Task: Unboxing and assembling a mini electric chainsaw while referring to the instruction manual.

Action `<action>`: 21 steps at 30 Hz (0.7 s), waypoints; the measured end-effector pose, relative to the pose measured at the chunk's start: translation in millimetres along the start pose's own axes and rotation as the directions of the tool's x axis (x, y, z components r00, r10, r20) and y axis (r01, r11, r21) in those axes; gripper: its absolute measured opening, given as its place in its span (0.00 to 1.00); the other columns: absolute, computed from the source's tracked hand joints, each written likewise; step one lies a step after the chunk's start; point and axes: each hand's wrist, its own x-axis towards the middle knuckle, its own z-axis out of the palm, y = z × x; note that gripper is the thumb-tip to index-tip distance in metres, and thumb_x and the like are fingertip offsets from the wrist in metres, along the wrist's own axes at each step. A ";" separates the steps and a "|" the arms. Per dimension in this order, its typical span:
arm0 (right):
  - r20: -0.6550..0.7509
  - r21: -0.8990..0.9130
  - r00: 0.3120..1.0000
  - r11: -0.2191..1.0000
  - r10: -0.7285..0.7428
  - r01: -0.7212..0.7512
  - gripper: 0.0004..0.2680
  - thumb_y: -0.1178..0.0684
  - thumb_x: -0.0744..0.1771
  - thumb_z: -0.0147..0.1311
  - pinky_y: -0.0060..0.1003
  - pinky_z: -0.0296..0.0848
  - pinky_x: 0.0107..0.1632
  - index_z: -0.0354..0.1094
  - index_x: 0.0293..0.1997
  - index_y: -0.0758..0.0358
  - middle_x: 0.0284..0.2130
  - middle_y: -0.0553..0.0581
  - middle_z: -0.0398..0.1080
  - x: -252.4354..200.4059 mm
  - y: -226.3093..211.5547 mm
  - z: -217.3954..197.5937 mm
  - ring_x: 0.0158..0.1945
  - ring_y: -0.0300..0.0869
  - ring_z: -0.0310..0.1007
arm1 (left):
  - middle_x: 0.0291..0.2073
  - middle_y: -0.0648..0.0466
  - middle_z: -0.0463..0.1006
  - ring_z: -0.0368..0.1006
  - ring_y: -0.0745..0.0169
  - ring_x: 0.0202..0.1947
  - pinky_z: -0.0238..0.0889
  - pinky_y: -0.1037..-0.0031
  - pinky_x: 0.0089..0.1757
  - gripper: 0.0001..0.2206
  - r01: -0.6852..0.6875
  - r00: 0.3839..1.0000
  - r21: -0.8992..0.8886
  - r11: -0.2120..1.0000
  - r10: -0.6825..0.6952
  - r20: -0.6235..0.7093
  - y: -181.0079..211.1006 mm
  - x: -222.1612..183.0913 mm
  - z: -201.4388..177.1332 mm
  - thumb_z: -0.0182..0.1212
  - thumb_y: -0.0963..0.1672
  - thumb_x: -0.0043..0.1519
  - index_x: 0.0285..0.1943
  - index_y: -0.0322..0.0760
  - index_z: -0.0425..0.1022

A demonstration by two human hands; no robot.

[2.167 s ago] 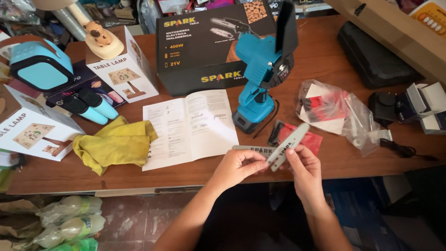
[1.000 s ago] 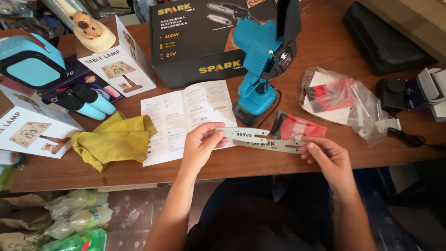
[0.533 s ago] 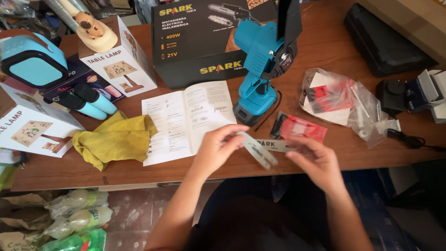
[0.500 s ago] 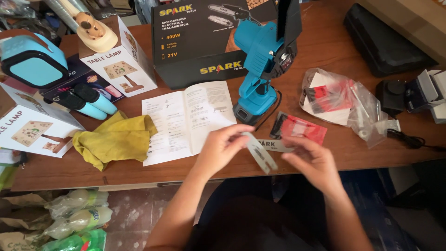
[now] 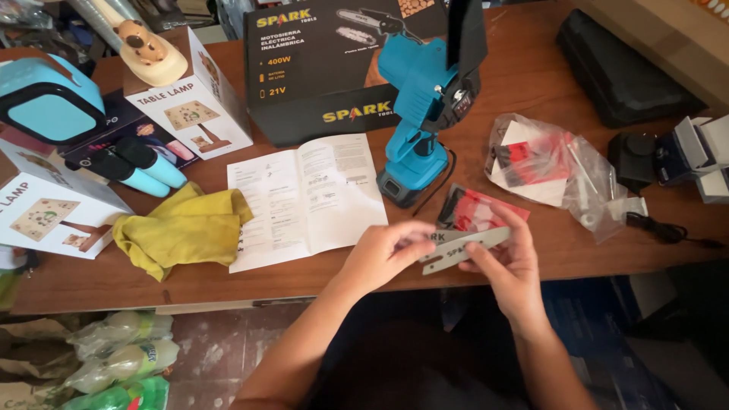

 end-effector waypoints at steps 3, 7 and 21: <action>-0.080 0.043 0.997 0.999 0.019 -0.015 0.22 0.66 0.66 0.56 0.41 0.86 0.39 0.58 0.68 0.60 0.38 0.58 0.72 2.3 20.3 -13.2 0.37 0.42 0.78 | 0.38 0.42 0.85 0.83 0.54 0.36 0.79 0.71 0.38 0.14 0.147 0.989 -0.184 0.972 -0.141 0.046 -11.8 -15.9 4.3 0.67 0.44 0.63 0.55 0.31 0.78; -0.058 0.093 0.996 0.994 0.067 -0.061 0.18 0.64 0.68 0.53 0.47 0.86 0.40 0.61 0.67 0.64 0.36 0.64 0.73 2.9 34.2 -22.7 0.38 0.50 0.81 | 0.38 0.39 0.85 0.83 0.56 0.36 0.80 0.73 0.38 0.11 0.269 0.959 -0.449 0.852 -0.281 0.042 -17.9 -23.1 7.0 0.67 0.39 0.62 0.50 0.23 0.79; 0.030 0.097 0.998 0.994 0.057 -0.059 0.24 0.68 0.64 0.55 0.44 0.85 0.41 0.58 0.70 0.66 0.41 0.71 0.76 -6.8 24.2 -14.9 0.43 0.55 0.81 | 0.37 0.37 0.84 0.84 0.55 0.37 0.81 0.73 0.39 0.13 0.297 0.943 -0.490 0.820 -0.332 0.016 -25.9 -22.9 1.7 0.66 0.39 0.63 0.52 0.21 0.78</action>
